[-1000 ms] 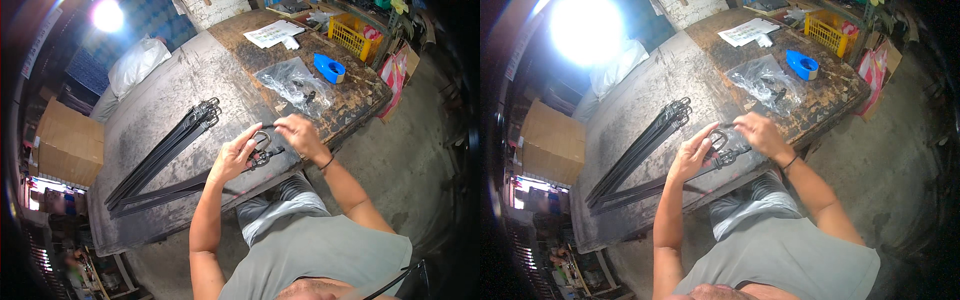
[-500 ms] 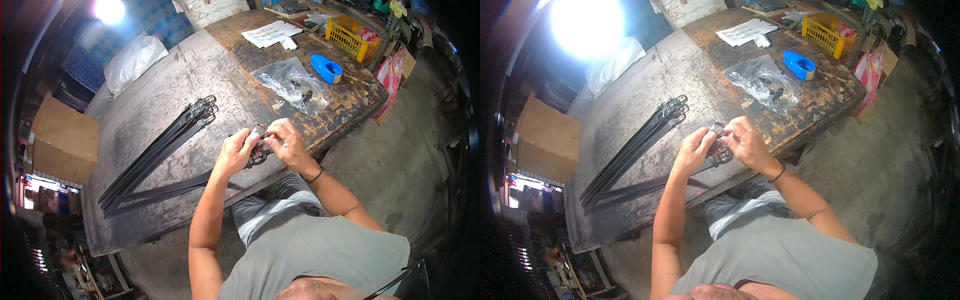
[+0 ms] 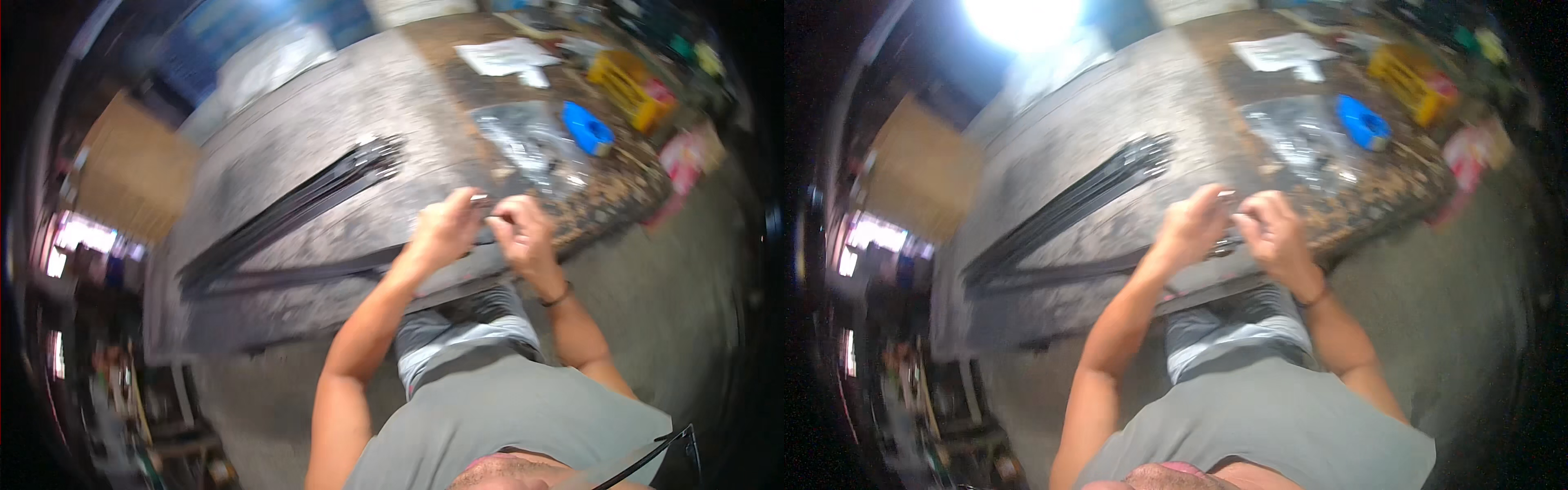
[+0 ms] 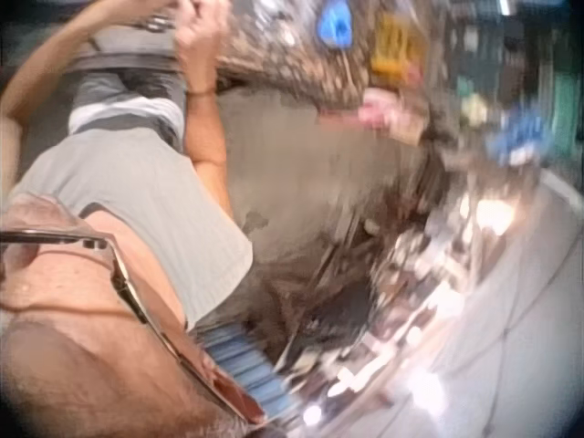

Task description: The person attaches buckles and keepers onto leather belt straps by hand and aligns the assembled belts on the table.

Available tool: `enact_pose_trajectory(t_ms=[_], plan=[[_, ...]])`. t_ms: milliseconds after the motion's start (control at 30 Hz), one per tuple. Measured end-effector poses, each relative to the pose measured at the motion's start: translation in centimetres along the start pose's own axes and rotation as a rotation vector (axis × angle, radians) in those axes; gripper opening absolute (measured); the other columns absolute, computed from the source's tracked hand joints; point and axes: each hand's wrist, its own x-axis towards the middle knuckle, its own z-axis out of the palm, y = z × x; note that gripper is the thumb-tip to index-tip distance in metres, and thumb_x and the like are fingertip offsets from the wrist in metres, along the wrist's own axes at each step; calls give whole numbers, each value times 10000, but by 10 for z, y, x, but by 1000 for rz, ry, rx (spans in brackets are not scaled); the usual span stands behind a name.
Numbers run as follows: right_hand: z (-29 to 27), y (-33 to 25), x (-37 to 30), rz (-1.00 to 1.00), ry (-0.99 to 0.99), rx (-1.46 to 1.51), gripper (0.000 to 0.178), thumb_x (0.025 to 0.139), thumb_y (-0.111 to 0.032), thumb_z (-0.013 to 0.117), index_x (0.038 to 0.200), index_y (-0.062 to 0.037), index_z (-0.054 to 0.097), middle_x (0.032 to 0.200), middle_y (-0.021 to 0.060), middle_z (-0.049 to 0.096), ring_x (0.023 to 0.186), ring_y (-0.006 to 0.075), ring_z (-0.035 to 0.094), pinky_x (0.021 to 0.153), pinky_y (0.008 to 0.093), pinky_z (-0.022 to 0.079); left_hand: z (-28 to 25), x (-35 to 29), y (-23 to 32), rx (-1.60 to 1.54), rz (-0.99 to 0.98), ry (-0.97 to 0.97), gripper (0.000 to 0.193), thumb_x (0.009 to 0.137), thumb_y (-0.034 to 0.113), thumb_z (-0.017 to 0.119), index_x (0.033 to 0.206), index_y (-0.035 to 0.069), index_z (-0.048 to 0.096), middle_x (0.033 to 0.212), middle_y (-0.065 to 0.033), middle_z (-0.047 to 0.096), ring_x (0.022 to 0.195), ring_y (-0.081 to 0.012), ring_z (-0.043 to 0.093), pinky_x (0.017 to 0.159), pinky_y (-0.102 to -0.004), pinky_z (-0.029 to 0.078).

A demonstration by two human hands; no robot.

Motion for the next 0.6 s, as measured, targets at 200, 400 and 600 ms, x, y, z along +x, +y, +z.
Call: enact_pose_trajectory(t_ms=[200,400,600], plan=[[-9,20,-17,173,64,385,128,784,-55,617,848,-32,509,847,8,464,746,84,456,642,218,377,-4,1,21,-107,185,-199,306,809,213,647,1086,113,563,902,-133,670,859,-332,640,729,-412,498],[16,42,-33,426,-138,825,655,795,-711,481,941,-73,481,858,10,453,750,90,498,611,241,434,-14,-12,20,-77,188,-196,250,806,232,657,995,81,593,913,-118,659,836,-296,645,718,-382,496],[-2,57,-41,467,-118,625,328,972,-334,438,1075,-31,509,882,18,549,732,85,536,627,197,438,-5,-7,34,-223,329,-204,233,822,175,611,1025,62,583,927,-119,653,845,-307,642,717,-368,507]])
